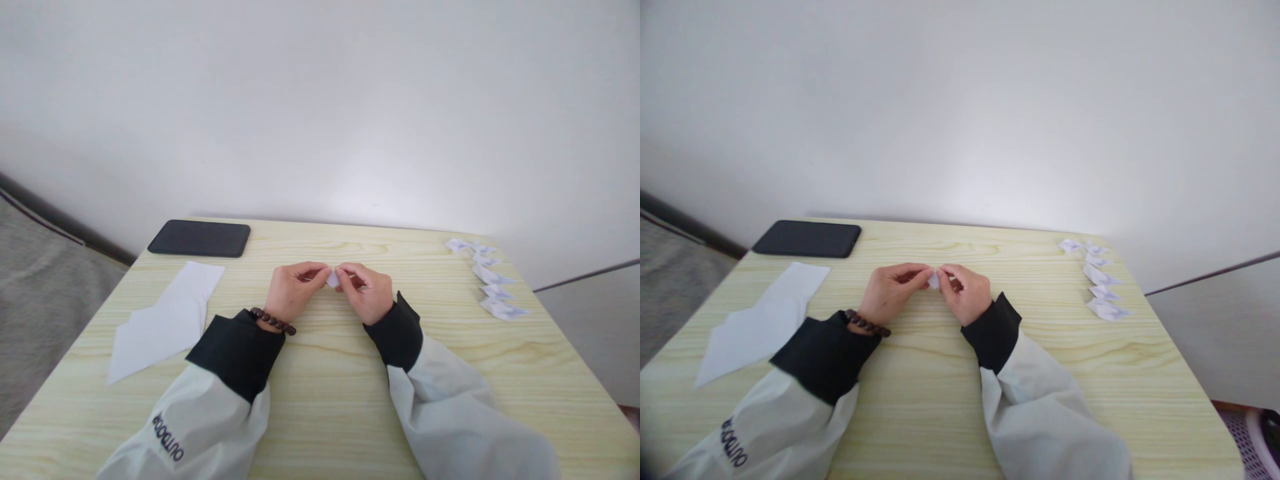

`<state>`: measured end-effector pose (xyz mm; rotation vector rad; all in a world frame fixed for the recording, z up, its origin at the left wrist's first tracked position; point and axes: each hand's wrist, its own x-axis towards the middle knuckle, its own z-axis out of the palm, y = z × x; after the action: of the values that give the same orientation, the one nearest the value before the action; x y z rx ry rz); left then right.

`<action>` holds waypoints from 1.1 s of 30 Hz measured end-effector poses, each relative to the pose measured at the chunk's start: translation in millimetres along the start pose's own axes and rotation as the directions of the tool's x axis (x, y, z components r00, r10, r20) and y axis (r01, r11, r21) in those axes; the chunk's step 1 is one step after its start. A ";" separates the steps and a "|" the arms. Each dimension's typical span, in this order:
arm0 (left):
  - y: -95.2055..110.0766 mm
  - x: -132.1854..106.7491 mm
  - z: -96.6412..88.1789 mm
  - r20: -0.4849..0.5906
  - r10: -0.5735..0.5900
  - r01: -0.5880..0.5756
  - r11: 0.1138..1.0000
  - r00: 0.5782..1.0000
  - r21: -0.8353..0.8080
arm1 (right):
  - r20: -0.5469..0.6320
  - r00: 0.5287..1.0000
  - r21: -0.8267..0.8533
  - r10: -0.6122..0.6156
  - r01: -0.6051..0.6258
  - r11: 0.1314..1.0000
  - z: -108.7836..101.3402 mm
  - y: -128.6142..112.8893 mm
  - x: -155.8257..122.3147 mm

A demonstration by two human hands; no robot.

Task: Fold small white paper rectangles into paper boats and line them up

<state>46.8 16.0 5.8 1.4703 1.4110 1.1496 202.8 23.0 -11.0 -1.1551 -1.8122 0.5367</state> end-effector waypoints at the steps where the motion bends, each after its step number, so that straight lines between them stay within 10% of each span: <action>1: 0.9 0.1 -0.5 -0.012 -0.019 0.019 1.000 1.000 -0.015 | -0.021 1.000 0.025 0.015 -0.014 1.000 0.8 1.4 -0.4; 15: -7.7 4.5 0.6 0.052 -0.037 0.055 0.911 0.998 -0.408 | -0.064 0.980 0.357 0.191 -0.156 0.921 2.5 6.3 0.5; 26: -7.7 -0.4 -2.9 0.181 0.365 -0.376 0.926 0.913 0.025 | -0.057 0.993 0.256 0.099 -0.082 0.963 -0.3 3.2 0.5; 33: -9.6 0.0 -4.0 0.096 0.360 -0.371 0.920 0.928 0.129 | -0.022 0.999 0.263 0.030 -0.023 0.964 -0.6 3.6 0.9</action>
<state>40.2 16.6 -2.2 1.9204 1.2225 1.2229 204.9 25.4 -13.0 -1.0000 -1.6476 0.7503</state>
